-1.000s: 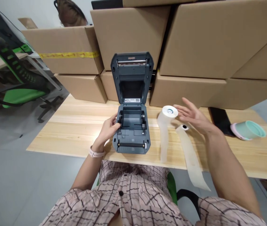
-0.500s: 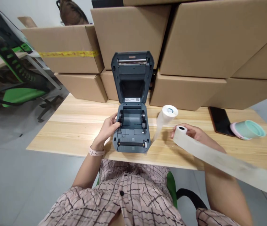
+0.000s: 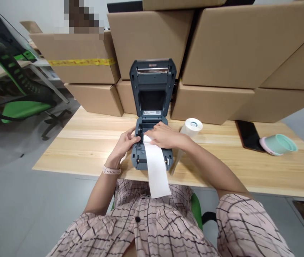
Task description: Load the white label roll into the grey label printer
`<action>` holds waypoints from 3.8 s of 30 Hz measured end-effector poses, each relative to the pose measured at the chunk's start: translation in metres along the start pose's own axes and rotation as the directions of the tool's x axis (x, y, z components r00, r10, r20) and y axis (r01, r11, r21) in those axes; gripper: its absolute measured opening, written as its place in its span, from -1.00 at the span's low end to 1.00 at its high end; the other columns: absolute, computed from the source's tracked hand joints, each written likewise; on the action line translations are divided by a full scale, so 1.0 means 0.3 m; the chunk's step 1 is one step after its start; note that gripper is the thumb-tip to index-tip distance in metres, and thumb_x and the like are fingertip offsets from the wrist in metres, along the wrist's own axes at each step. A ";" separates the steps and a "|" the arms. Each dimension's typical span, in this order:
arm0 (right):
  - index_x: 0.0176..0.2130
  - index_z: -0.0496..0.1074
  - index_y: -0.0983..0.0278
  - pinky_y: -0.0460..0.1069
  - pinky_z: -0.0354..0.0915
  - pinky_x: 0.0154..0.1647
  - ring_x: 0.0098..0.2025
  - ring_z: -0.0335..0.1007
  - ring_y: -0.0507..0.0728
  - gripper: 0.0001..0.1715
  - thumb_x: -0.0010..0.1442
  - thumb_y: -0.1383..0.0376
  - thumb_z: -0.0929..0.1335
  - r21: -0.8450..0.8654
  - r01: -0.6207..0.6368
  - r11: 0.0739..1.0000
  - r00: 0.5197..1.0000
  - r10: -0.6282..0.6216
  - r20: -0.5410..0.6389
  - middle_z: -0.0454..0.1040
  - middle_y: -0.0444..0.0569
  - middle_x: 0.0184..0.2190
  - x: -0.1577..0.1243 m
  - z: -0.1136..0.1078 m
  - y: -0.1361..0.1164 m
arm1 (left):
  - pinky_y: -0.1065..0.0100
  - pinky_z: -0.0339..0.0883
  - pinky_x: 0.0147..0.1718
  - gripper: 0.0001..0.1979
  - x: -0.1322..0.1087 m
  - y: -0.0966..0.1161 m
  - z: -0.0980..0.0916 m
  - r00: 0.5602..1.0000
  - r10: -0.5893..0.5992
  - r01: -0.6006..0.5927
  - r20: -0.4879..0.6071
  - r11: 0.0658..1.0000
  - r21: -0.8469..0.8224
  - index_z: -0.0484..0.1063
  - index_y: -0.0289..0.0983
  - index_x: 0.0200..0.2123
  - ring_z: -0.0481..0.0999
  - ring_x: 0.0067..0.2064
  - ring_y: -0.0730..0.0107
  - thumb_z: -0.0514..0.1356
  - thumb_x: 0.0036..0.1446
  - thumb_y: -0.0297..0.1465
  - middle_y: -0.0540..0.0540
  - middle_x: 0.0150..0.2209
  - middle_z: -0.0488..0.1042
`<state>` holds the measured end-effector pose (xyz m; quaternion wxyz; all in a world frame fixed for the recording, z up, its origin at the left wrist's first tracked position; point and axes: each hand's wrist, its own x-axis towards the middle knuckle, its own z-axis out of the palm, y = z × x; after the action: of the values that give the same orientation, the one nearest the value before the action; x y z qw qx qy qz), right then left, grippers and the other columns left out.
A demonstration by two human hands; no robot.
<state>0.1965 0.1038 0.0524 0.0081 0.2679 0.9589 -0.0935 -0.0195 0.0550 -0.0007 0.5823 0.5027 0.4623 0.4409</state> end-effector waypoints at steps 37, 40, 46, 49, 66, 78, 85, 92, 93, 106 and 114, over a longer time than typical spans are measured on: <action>0.40 0.27 0.07 0.33 0.26 0.42 0.48 0.13 0.25 -0.41 0.46 0.10 0.29 0.334 -0.035 0.942 0.949 0.136 -0.284 0.21 -0.02 0.44 -0.297 0.165 -0.285 | 0.45 0.17 -0.46 -0.21 -0.004 -0.014 0.021 0.991 0.061 -0.035 -0.115 0.975 0.219 0.33 -0.34 0.34 0.29 -0.50 0.52 0.38 0.10 -0.17 0.08 -0.51 0.41; 0.35 0.33 -0.03 0.28 0.28 0.42 0.42 0.25 0.23 -0.45 0.43 0.09 0.34 0.392 0.102 0.914 0.943 0.037 -0.330 0.32 -0.11 0.39 -0.320 0.084 -0.239 | 0.38 0.27 -0.35 -0.17 -0.030 -0.016 0.027 0.961 0.133 -0.025 -0.244 0.915 0.403 0.26 -0.32 0.39 0.41 -0.38 0.41 0.37 0.12 -0.15 -0.01 -0.38 0.49; 0.30 0.35 0.04 0.29 0.25 0.40 0.34 0.34 0.21 -0.51 0.46 0.03 0.28 0.394 -0.027 0.919 0.427 0.368 -0.826 0.42 -0.03 0.31 -0.149 -0.153 0.041 | 0.11 0.33 0.19 -0.07 -0.179 -0.054 0.084 0.949 0.219 -0.151 -0.225 0.947 0.283 -0.12 -0.12 0.53 0.35 0.33 0.03 0.28 0.25 -0.10 -0.28 0.42 0.23; 0.34 0.22 0.00 0.22 0.23 0.41 0.38 0.27 0.17 -0.38 0.44 -0.15 0.20 0.432 -0.004 0.902 0.428 0.392 -0.814 0.30 -0.04 0.38 0.005 -0.192 0.184 | 0.06 0.30 0.25 -0.07 -0.236 -0.090 0.092 0.972 0.134 -0.108 -0.191 0.984 0.144 -0.20 -0.11 0.53 0.30 0.39 -0.02 0.24 0.29 -0.07 -0.29 0.49 0.10; 0.25 0.38 0.14 0.17 0.33 0.26 0.23 0.41 0.15 -0.24 0.54 -0.03 -0.12 0.670 0.234 0.705 0.430 0.543 -0.721 0.50 -0.01 0.20 -0.035 -0.134 0.071 | -0.04 0.17 0.38 -0.34 -0.189 -0.046 0.042 0.900 0.253 -0.222 -0.355 0.967 0.126 0.21 -0.13 0.41 0.22 0.45 -0.02 0.09 0.36 0.02 -0.24 0.46 0.19; 0.33 0.33 0.07 0.35 0.08 0.46 0.50 0.05 0.23 -0.50 0.50 0.30 0.16 0.408 0.010 0.913 0.692 0.288 -0.662 0.34 -0.02 0.38 -0.258 0.207 -0.208 | 0.03 -0.03 0.48 -0.11 -0.182 -0.096 0.105 0.975 0.123 -0.134 -0.184 0.990 -0.047 -0.01 -0.11 0.50 0.00 0.53 -0.03 0.27 0.24 -0.01 -0.17 0.53 0.00; 0.31 0.34 0.15 0.34 0.14 0.43 0.48 0.08 0.25 -0.50 0.49 0.33 0.14 0.372 -0.021 0.928 0.669 0.289 -0.685 0.35 0.06 0.36 -0.239 0.206 -0.226 | 0.03 0.10 0.42 -0.14 -0.163 -0.086 0.112 0.953 0.209 -0.219 -0.218 0.975 -0.024 0.10 -0.15 0.44 0.16 0.47 -0.06 0.30 0.19 0.00 -0.24 0.47 0.16; 0.32 0.33 0.02 0.39 0.12 0.45 0.48 0.10 0.26 -0.48 0.49 0.25 0.12 0.422 -0.064 0.904 0.648 0.360 -0.671 0.34 -0.08 0.38 -0.229 0.235 -0.232 | 0.19 0.41 0.04 -0.64 -0.299 -0.145 0.131 0.739 0.454 -0.316 -0.497 0.886 0.339 0.47 -0.13 0.10 0.53 0.03 0.22 0.18 0.35 -0.12 -0.15 0.05 0.52; 0.31 0.34 0.02 0.39 0.11 0.45 0.48 0.10 0.26 -0.48 0.49 0.25 0.12 0.428 -0.063 0.902 0.643 0.365 -0.673 0.34 -0.08 0.37 -0.229 0.235 -0.233 | 0.24 0.43 -0.11 -0.72 -0.336 -0.163 0.136 0.685 0.499 -0.325 -0.531 0.862 0.390 0.54 -0.16 -0.16 0.52 -0.16 0.28 0.15 0.36 -0.12 -0.10 -0.19 0.54; 0.16 0.48 -0.02 0.50 -0.03 0.42 0.44 0.16 0.34 -0.56 0.52 0.07 0.15 0.328 -0.092 0.940 0.686 0.298 -0.663 0.38 -0.05 0.34 -0.249 0.201 -0.234 | 0.40 -0.06 -0.56 -0.37 -0.392 -0.066 0.128 0.939 -0.198 0.161 0.283 0.976 0.147 0.26 -0.28 -0.67 0.14 -0.61 0.56 0.21 0.25 0.06 0.04 -0.68 0.22; 0.03 0.52 -0.11 0.52 -0.30 0.51 0.46 0.15 0.43 -0.65 0.32 -0.11 0.38 0.147 -0.092 0.985 0.823 0.158 -0.545 0.47 -0.15 0.28 -0.222 0.105 -0.221 | 0.38 0.27 -0.44 -0.55 -0.388 -0.098 0.077 0.874 0.301 -0.201 -0.380 0.938 0.282 0.52 -0.25 -0.49 0.39 -0.48 0.44 0.17 0.35 -0.09 -0.01 -0.54 0.42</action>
<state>0.2183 0.0082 0.0374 -0.2794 0.3456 0.8934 -0.0656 -0.0168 -0.0660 -0.0172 0.3441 0.5176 0.5548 0.5530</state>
